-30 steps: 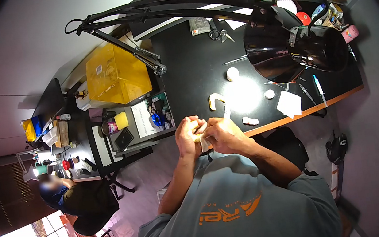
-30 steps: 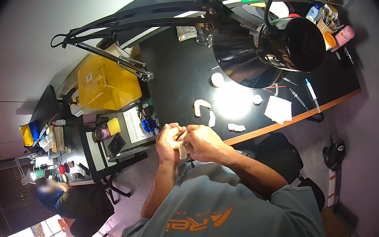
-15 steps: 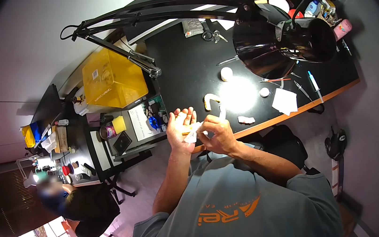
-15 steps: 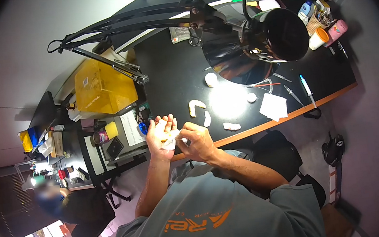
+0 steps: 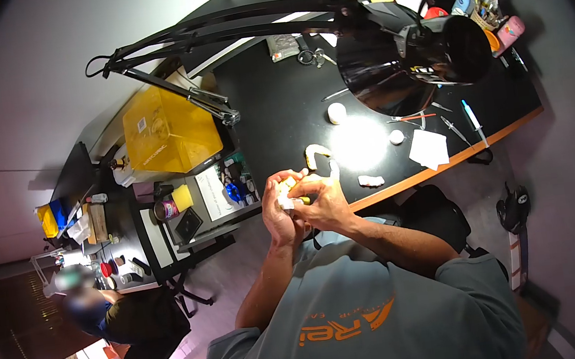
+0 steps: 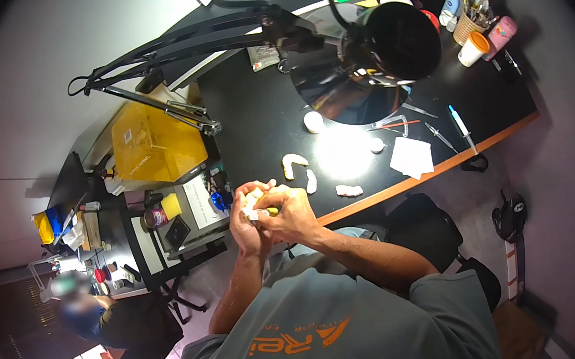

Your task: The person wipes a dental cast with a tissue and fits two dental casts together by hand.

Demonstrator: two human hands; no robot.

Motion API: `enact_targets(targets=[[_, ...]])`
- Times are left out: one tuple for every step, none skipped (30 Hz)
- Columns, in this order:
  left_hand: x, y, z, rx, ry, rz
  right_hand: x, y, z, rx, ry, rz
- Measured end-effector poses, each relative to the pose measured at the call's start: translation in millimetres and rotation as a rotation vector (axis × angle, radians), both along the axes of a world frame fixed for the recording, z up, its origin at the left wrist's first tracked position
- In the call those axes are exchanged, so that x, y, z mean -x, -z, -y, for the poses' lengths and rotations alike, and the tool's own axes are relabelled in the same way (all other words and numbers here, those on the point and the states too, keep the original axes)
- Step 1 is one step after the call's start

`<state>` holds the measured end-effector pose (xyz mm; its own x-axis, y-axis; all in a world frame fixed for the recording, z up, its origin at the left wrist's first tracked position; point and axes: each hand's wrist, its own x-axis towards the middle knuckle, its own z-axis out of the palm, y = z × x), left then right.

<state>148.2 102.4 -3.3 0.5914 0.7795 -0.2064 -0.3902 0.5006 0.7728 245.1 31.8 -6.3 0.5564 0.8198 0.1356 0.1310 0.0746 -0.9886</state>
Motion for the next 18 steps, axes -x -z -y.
enact_targets(targets=[[0,0,3,-0.001,-0.013,-0.008,1,0,1,0.028,-0.014,-0.079],[-2,0,5,-0.004,-0.029,-0.014,0,-1,2,0.053,-0.029,-0.156],[-3,1,7,-0.007,-0.044,-0.020,0,-3,1,0.077,-0.045,-0.233],[-2,1,7,-0.012,-0.036,-0.049,3,-3,-1,-0.026,0.000,-0.242],[0,1,5,-0.017,-0.028,-0.075,3,2,-1,0.007,-0.025,-0.257],[2,1,4,-0.018,-0.017,-0.102,2,7,0,0.042,-0.047,-0.273],[2,2,4,-0.017,-0.003,-0.126,0,10,3,0.081,-0.065,-0.287],[-1,3,6,0.014,-0.038,-0.144,1,14,4,0.075,-0.055,-0.385],[1,15,4,0.044,-0.044,-0.132,1,4,5,0.083,-0.001,-0.371],[5,16,3,0.088,-0.008,-0.107,-1,10,6,0.096,0.050,-0.170],[7,17,3,0.131,0.026,-0.083,-3,15,7,0.110,0.097,0.032],[5,16,6,0.191,-0.018,-0.086,-6,14,7,0.078,0.120,0.154],[3,18,7,0.235,0.015,-0.094,-7,18,8,0.097,0.085,0.219],[4,19,6,0.278,0.045,-0.104,-11,19,11,0.087,0.057,0.344],[7,21,4,0.319,0.071,-0.114,-16,16,14,0.073,0.026,0.467],[10,32,0,0.365,0.112,-0.164,-18,12,18,0.111,-0.016,0.532],[12,38,-1,0.388,0.136,-0.190,-20,7,20,0.146,-0.060,0.598],[10,38,-1,0.411,0.160,-0.217,-22,5,22,0.179,-0.104,0.664]])
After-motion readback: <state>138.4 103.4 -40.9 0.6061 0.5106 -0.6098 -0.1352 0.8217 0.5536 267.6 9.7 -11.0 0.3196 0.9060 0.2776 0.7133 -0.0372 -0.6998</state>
